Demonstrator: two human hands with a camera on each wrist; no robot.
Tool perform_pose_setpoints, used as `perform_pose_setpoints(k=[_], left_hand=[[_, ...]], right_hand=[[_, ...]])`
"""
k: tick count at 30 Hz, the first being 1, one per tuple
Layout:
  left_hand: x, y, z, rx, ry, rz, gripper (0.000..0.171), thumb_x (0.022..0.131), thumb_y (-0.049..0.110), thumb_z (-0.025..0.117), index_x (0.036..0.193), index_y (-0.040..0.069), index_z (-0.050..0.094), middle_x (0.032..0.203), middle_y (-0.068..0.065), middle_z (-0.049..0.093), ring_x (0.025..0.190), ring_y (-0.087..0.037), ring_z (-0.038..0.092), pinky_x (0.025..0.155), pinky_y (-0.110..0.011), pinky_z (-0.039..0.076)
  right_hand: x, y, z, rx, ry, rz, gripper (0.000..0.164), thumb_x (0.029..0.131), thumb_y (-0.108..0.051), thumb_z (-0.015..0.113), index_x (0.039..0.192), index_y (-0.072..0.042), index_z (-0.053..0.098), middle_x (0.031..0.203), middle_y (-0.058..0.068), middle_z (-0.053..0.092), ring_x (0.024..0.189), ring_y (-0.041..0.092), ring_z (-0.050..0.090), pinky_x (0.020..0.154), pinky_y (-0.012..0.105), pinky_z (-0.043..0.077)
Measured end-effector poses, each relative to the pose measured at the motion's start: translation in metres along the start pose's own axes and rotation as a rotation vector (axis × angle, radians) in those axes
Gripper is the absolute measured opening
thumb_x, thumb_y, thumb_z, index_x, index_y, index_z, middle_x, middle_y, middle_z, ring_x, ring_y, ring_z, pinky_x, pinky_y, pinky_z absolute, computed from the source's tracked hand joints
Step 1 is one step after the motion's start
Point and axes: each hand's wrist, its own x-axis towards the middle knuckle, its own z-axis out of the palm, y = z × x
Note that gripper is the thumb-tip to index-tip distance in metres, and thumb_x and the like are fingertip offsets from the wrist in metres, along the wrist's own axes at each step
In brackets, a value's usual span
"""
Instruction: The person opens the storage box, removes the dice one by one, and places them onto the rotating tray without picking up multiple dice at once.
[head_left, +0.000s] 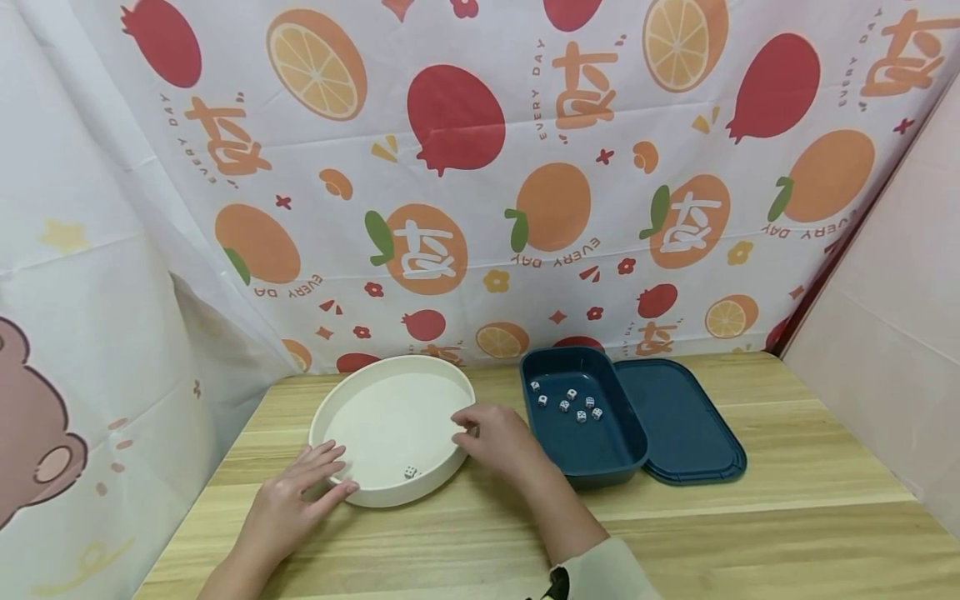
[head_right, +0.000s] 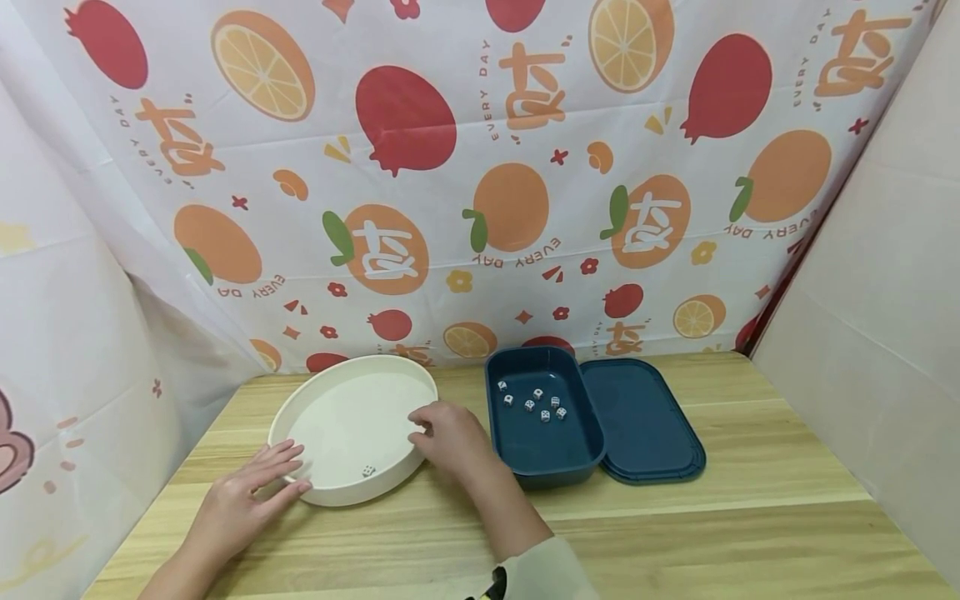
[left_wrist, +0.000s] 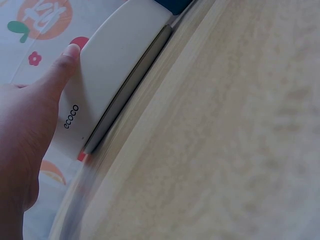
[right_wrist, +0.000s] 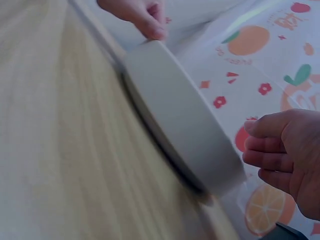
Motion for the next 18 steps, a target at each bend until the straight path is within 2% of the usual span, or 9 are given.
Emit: perform_pose_setpoints(k=[7,10,15,18], left_hand=[[0.000,0.000,0.000,0.002,0.003,0.006,0.038,0.061,0.022,0.091,0.095,0.008,0.079,0.110,-0.008,0.075,0.126,0.019,0.040,0.114,-0.006,0.027],[-0.001,0.000,0.000,0.006,-0.002,-0.002,0.038,0.062,0.022,0.091,0.095,0.009,0.079,0.110,-0.008,0.075,0.126,0.020,0.039,0.114,-0.004,0.026],[-0.002,0.001,0.000,0.012,-0.010,-0.013,0.038,0.062,0.023,0.091,0.095,0.009,0.079,0.111,-0.008,0.074,0.127,0.020,0.037,0.113,-0.003,0.024],[-0.002,0.001,0.000,0.014,-0.012,-0.016,0.038,0.062,0.024,0.091,0.095,0.009,0.079,0.111,-0.008,0.074,0.127,0.021,0.037,0.113,-0.002,0.024]], right_hand=[[-0.002,0.011,-0.026,0.066,0.109,0.084,0.027,0.093,-0.025,0.069,0.117,-0.015,0.073,0.113,0.000,0.073,0.108,0.017,0.066,0.095,0.038,0.059],[-0.003,0.019,-0.036,0.072,0.178,0.110,0.026,0.092,-0.026,0.070,0.115,-0.015,0.074,0.111,-0.001,0.073,0.107,0.017,0.066,0.094,0.039,0.059],[-0.004,0.039,-0.051,0.076,0.287,0.096,0.021,0.090,-0.020,0.072,0.111,-0.014,0.074,0.105,0.000,0.073,0.098,0.016,0.067,0.087,0.038,0.061],[-0.007,0.050,-0.061,0.093,0.313,0.153,0.023,0.091,-0.021,0.072,0.113,-0.013,0.073,0.105,0.000,0.073,0.097,0.017,0.066,0.085,0.038,0.061]])
